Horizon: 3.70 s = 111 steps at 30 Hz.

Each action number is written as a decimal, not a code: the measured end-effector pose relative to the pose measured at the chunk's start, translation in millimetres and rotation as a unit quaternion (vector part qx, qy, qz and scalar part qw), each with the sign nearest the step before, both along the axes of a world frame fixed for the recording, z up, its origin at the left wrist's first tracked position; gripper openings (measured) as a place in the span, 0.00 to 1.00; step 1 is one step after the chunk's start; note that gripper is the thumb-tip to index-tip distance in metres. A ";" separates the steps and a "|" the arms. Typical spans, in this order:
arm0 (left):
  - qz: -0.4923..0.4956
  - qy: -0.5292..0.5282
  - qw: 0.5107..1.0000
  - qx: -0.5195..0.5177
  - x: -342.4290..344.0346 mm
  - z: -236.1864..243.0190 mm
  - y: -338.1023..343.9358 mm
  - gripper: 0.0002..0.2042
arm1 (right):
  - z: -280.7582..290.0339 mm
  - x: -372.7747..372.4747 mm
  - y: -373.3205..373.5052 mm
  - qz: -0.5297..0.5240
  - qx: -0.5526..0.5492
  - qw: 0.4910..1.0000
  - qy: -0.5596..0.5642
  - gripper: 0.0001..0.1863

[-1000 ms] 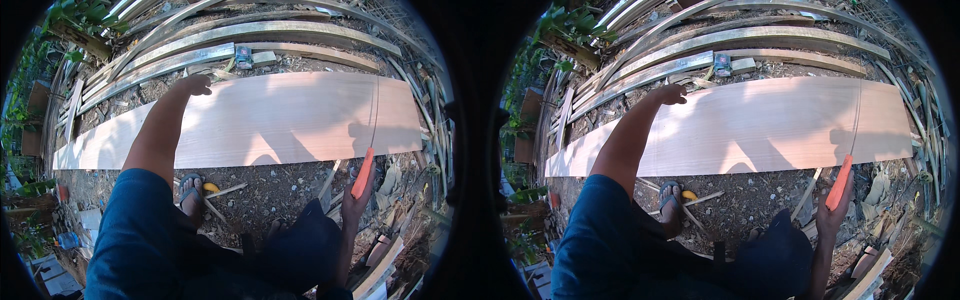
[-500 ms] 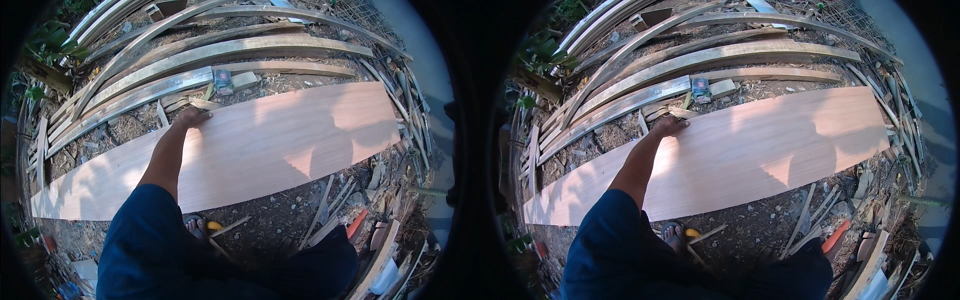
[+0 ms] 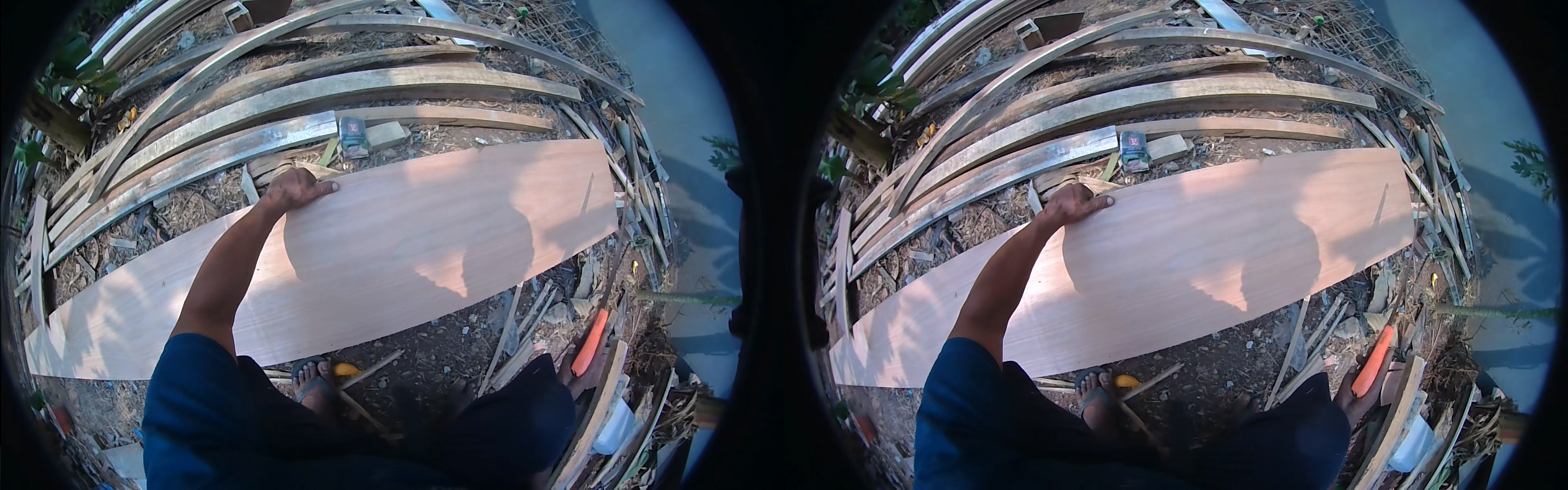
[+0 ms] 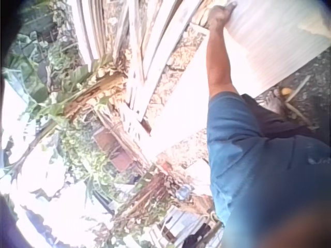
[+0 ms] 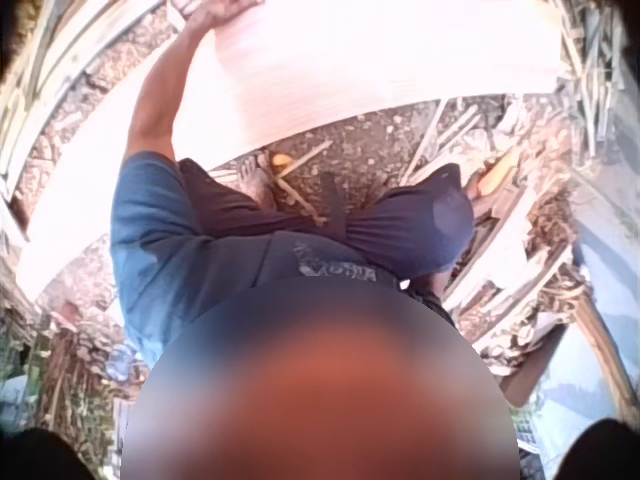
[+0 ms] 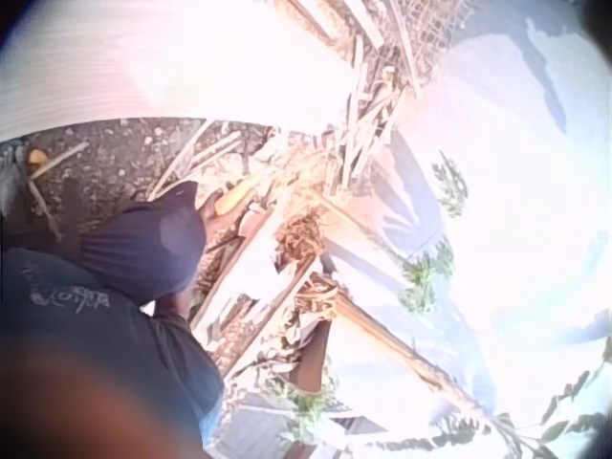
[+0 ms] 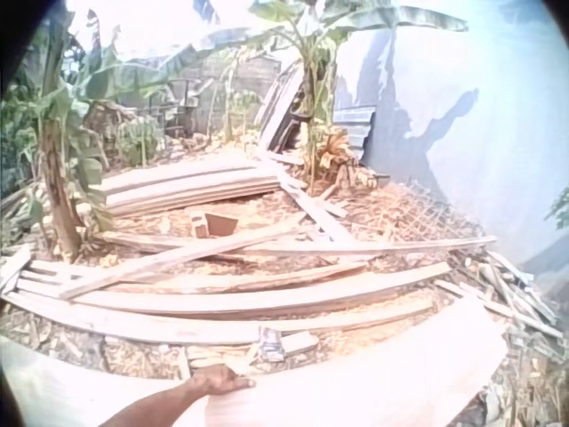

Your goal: The person hammers nails into a long wooden plank, measures and marks it with a tape measure and marker, then uses a hand saw to cut the plank along the marked line. The cut piece is separated from the main plank.

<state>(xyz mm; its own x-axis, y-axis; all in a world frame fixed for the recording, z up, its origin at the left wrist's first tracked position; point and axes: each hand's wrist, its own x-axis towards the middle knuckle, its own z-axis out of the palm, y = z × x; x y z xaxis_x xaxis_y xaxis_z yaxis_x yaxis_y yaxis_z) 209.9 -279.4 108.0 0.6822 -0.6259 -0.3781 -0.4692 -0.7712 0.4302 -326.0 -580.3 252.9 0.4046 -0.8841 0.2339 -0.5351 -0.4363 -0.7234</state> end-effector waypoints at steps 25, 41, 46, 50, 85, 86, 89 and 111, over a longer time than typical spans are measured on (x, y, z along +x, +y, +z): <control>0.027 -0.202 0.976 0.074 -54.1 101.8 1.2 0.41 | -150.0 121.2 -37.8 0.392 -0.293 0.858 0.157 0.38; 0.165 -0.080 0.982 0.041 -55.3 34.7 -13.3 0.41 | -174.8 125.6 -45.7 0.394 -0.315 0.855 0.122 0.36; 0.162 -0.077 0.983 0.046 -52.2 13.1 -13.5 0.40 | -175.9 125.3 -44.2 0.399 -0.288 0.858 0.149 0.32; 0.099 -0.095 0.990 -0.016 -48.1 8.9 -10.8 0.37 | -173.0 127.5 -44.7 0.399 -0.287 0.861 0.130 0.31; 0.055 0.038 0.997 -0.031 -39.0 0.0 -154.0 0.40 | 136.7 2.0 1.4 0.175 0.098 0.979 -0.044 0.41; 0.041 0.041 0.997 -0.043 -36.2 -0.2 -153.2 0.41 | 153.1 -0.1 3.9 0.184 0.092 0.978 -0.027 0.41; 0.011 0.048 0.999 -0.018 -28.0 -1.8 -152.4 0.42 | 192.8 -4.1 27.4 0.188 0.108 0.976 0.003 0.40; 0.170 0.002 0.982 0.081 -93.2 88.5 -176.5 0.51 | 42.2 68.5 70.7 0.287 0.121 0.944 -0.111 0.30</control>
<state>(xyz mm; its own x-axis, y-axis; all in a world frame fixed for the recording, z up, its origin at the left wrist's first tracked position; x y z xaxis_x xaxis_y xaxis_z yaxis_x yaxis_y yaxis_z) 116.7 -455.9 196.4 0.8398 -0.2940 -0.4564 -0.1720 -0.9415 0.2899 -257.5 -509.6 295.1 0.7975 -0.5729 0.1890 -0.0838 -0.4154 -0.9058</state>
